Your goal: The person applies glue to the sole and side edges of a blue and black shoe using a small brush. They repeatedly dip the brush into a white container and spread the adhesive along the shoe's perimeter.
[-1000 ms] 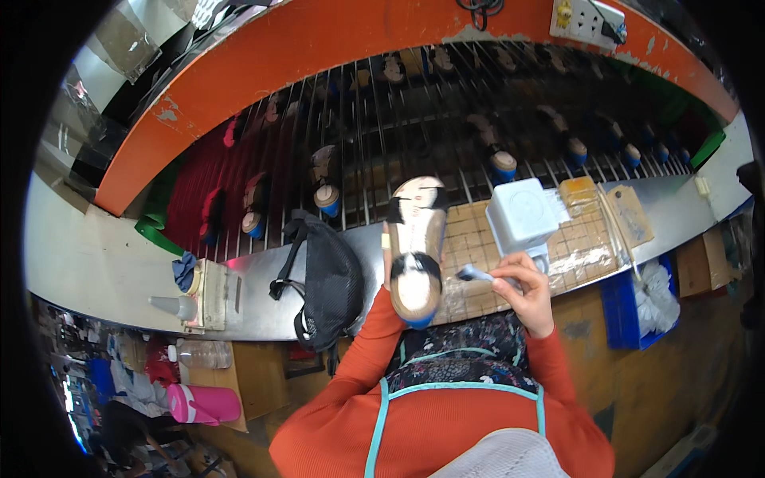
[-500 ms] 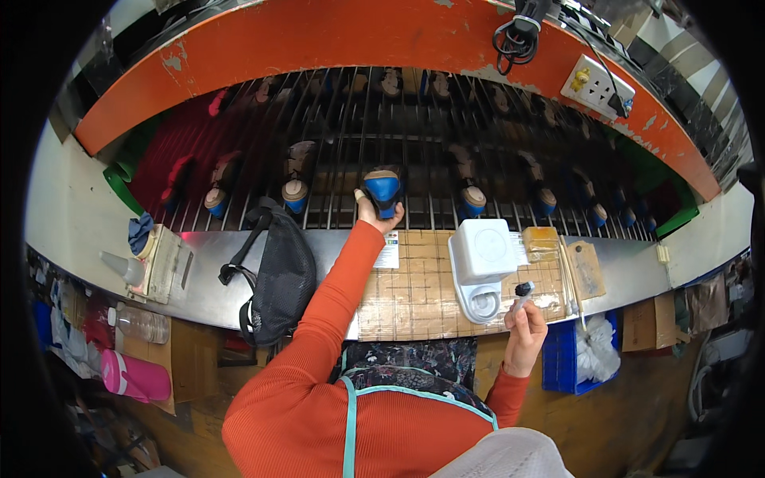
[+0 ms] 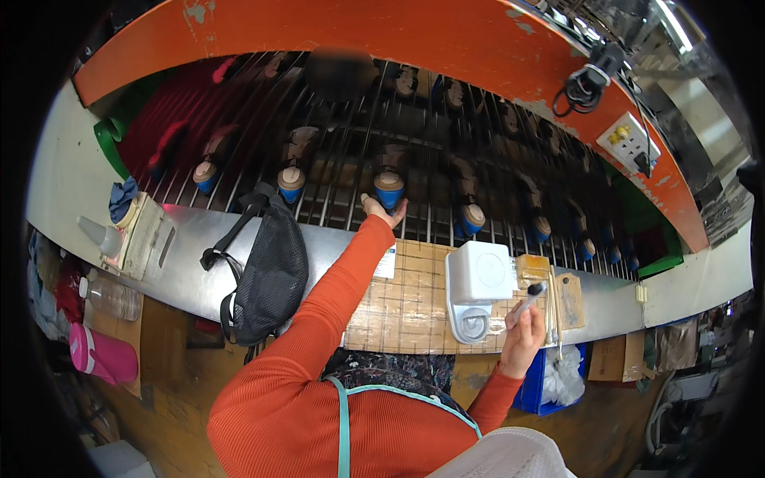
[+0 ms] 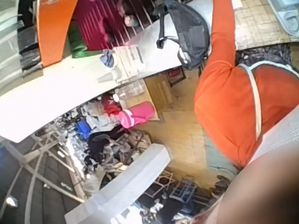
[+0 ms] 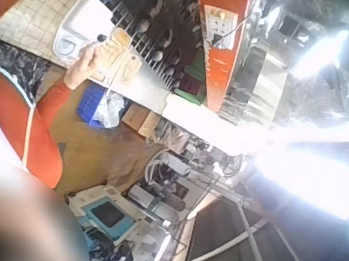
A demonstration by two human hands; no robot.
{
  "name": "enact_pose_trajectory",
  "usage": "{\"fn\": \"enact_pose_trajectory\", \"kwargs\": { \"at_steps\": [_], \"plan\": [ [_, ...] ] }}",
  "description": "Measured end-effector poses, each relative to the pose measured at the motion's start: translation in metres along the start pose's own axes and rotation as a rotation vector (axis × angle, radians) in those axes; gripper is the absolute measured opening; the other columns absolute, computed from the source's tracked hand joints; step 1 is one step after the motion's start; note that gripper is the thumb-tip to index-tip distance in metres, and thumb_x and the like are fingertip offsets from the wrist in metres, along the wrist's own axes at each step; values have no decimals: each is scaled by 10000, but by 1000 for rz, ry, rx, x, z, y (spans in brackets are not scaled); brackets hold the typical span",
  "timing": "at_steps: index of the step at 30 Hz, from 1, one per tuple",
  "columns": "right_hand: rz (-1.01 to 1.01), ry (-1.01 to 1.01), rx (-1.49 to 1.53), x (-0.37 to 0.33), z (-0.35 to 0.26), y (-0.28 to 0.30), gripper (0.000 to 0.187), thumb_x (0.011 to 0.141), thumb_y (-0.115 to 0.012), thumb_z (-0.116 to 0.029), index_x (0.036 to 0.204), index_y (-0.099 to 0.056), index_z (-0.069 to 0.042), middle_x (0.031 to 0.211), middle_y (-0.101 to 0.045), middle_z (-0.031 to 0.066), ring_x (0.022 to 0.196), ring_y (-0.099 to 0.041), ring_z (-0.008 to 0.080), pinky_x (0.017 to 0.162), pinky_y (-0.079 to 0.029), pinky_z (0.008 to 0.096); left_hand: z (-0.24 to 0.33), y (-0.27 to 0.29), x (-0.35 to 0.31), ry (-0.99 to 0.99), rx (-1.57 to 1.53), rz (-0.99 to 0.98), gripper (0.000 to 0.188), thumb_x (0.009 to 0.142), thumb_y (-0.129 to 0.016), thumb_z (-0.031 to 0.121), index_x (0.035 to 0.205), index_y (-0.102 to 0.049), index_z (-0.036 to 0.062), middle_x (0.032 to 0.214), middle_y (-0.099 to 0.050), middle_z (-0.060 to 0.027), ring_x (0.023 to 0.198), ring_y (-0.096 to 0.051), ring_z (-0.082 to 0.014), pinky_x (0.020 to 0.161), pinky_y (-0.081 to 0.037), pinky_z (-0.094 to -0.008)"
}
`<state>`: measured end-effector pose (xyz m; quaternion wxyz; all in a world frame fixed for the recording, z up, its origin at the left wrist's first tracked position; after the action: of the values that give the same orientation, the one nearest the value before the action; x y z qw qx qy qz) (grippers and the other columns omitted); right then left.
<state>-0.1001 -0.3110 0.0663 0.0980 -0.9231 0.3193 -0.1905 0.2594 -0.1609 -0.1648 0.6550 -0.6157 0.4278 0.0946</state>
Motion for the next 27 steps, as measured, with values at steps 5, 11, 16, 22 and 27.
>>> {"fn": "enact_pose_trajectory", "kwargs": {
  "at_steps": [5,11,16,22,27],
  "plan": [
    [-148,-57,-207,69,0,-16,317,1011,-479,-308,914,-558,-17,800,-545,41,619,-402,69,550,-313,221,-17,2,-50,64,117,74,1087,799,-385,804,1518,-60,56,1493,-208,-310,1307,-312,-575,1136,-172,-570],
    [-457,-122,-739,192,77,-32,303,961,-587,-350,880,-514,-68,784,-538,28,639,-422,66,549,-336,234,-37,0,-113,-3,323,-191,1026,760,-577,733,1530,-86,266,1511,-213,-253,1288,-312,-593,1057,-171,-697],
    [-943,-235,-1052,242,165,-60,507,842,-733,-314,1181,-569,25,1128,-611,142,1022,-568,206,879,-469,361,-35,29,-131,-270,609,-315,786,834,-651,528,1409,-266,154,1308,-427,-147,992,-580,-324,765,-487,-451],
    [-910,-628,-1061,258,219,-51,687,814,-734,-347,1361,-456,-40,1232,-582,142,1118,-533,204,960,-451,388,-43,15,-138,-145,673,-640,547,884,-588,527,530,-507,118,536,-549,-48,545,-631,-205,552,-494,-314],
    [-612,-782,-1268,297,226,-16,697,837,-665,-412,1338,-482,38,1289,-568,136,1155,-538,231,983,-434,374,-63,13,-143,42,765,-684,449,853,-619,532,646,-558,138,623,-583,-5,577,-621,-175,543,-443,-311]
  ]
}}
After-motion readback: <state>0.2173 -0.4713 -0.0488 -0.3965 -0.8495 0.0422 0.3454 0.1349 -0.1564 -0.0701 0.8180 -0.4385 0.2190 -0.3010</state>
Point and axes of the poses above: each hand's wrist, its own x-axis towards the middle knuckle, its own y-axis out of the back of the hand, z = x × y, the point moved 5 cm from there along x, towards the middle knuckle
